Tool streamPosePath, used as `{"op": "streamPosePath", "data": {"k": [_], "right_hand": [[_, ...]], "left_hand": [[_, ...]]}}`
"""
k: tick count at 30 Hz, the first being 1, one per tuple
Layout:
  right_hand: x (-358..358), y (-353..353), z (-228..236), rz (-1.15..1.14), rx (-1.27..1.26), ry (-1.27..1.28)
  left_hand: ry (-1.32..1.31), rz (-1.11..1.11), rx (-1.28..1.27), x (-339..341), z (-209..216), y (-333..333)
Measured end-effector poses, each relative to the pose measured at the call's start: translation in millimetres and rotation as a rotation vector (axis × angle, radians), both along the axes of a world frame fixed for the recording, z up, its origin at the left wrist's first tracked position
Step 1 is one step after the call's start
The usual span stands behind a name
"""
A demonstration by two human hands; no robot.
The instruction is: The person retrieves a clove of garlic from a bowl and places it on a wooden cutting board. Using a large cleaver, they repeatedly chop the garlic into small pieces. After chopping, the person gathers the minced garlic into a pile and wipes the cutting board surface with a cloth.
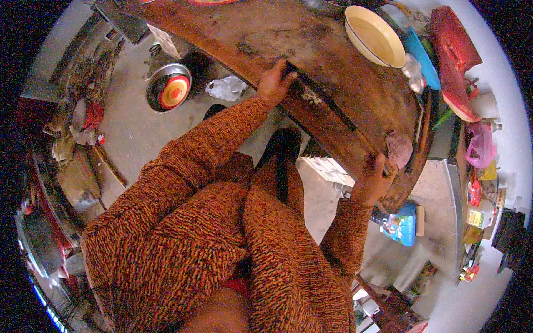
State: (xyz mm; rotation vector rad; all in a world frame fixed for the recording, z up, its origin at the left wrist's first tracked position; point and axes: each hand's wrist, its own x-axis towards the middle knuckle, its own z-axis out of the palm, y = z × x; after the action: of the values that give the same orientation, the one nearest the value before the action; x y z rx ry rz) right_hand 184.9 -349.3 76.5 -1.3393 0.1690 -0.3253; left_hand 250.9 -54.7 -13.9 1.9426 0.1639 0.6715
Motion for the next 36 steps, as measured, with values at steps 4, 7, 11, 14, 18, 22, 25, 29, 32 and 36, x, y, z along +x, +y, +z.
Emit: {"op": "streamPosePath", "data": {"k": [4,7,11,14,18,22,25,29,32,36], "right_hand": [[-36.5,16.9,-8.0,-0.019,-0.046,-0.019],[-45.4,6.3,-26.6,0.058,-0.012,0.026],[-26.8,-0.4,-24.3,-0.024,-0.066,0.029],[-6.8,3.6,-3.4,-0.017,-0.019,0.016],[23.2,-30.8,-24.1,0.109,0.093,0.059],[31.8,0.7,17.0,0.152,0.021,-0.042],[57.9,-19.0,4.5,0.162,-0.035,-0.133],[80.9,-30.9,-11.1,0.209,0.133,0.036],[85.5,-29.0,-5.0,0.212,0.103,0.008],[106.9,-45.1,-18.3,0.209,0.085,0.018]], "left_hand": [[-0.058,-0.06,-0.123,-1.0,-2.8,3.2],[-0.038,-0.086,-0.032,-2.6,1.3,2.4],[-0.079,-0.083,-0.025,0.3,-7.5,2.9],[-0.029,-0.091,-0.009,-4.2,1.3,5.2],[-0.063,-0.097,0.014,-7.5,9.9,-0.3],[-0.061,-0.012,0.011,-4.0,2.8,-1.3],[-0.018,-0.004,0.053,-3.5,1.9,-0.6],[-0.105,-0.034,0.06,0.9,-1.8,-2.6],[-0.078,-0.025,0.056,-1.8,-3.5,-2.5],[-0.107,0.017,0.085,0.4,-4.3,-5.7]]}}
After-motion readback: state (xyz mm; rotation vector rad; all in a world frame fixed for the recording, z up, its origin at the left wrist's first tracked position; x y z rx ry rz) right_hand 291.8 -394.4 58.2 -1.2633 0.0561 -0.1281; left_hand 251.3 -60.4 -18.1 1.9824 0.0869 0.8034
